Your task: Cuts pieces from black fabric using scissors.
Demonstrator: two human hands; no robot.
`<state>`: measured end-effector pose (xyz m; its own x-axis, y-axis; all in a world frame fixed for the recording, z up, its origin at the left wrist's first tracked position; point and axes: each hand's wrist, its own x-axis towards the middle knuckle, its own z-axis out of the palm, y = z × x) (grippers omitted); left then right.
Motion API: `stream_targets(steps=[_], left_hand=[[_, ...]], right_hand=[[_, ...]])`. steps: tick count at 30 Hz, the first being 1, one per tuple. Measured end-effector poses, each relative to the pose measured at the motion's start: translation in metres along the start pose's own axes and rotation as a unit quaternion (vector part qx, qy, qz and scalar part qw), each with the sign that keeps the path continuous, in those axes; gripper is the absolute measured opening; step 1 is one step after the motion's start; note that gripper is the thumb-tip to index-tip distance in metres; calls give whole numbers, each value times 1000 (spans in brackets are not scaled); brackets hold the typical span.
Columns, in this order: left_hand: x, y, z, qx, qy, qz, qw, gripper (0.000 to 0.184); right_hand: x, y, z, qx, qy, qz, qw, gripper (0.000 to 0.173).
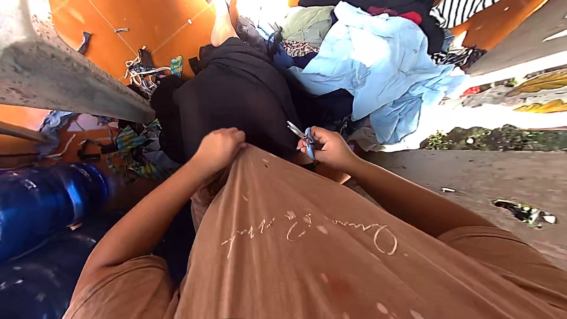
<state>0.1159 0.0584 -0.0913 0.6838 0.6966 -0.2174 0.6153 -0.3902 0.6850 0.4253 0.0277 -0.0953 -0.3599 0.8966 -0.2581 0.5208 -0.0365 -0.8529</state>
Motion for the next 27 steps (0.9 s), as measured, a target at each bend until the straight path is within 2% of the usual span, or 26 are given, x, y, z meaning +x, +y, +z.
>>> stream_targets(steps=[1,3,4,5,6,7,9,10,11,13,15,17,19,27], left_hand=[[2,-5,-8,16,-27,-31,999,21],[7,0,-19,-6,-151,-85,985,22],[11,6,-18,-26,-189,-99,977,22],[17,10,-14,-43,-188,-99,976,22],[24,13,-6,-48,-140,-85,985,23],[32,15,5,-44,-60,-61,995,24],[53,20,33,-24,102,2,994,29],[62,23,46,-5,142,26,990,34],[68,26,59,17,159,47,986,38],[72,29,83,46,180,78,980,40],[74,31,97,36,208,86,974,29],[73,33,101,21,220,84,972,16],[71,30,104,32,242,100,964,14],[62,13,108,43,278,130,951,17]], right_hand=[[1,-3,2,-5,-13,16,1000,16],[3,-1,4,-6,-43,57,997,17],[2,3,3,12,-53,80,995,16],[0,8,0,39,-62,101,992,12],[-5,16,-6,77,-73,120,987,14],[-11,30,-12,123,-92,133,979,25],[-25,58,-25,196,-174,142,954,58],[-33,67,-28,227,-203,155,940,73],[-41,71,-30,248,-227,168,927,79],[-57,76,-35,278,-267,208,899,83],[-71,84,-40,306,-289,236,876,82],[-79,96,-46,340,-312,241,854,77],[-81,106,-49,369,-335,234,835,75],[-63,115,-27,414,-311,170,838,66]])
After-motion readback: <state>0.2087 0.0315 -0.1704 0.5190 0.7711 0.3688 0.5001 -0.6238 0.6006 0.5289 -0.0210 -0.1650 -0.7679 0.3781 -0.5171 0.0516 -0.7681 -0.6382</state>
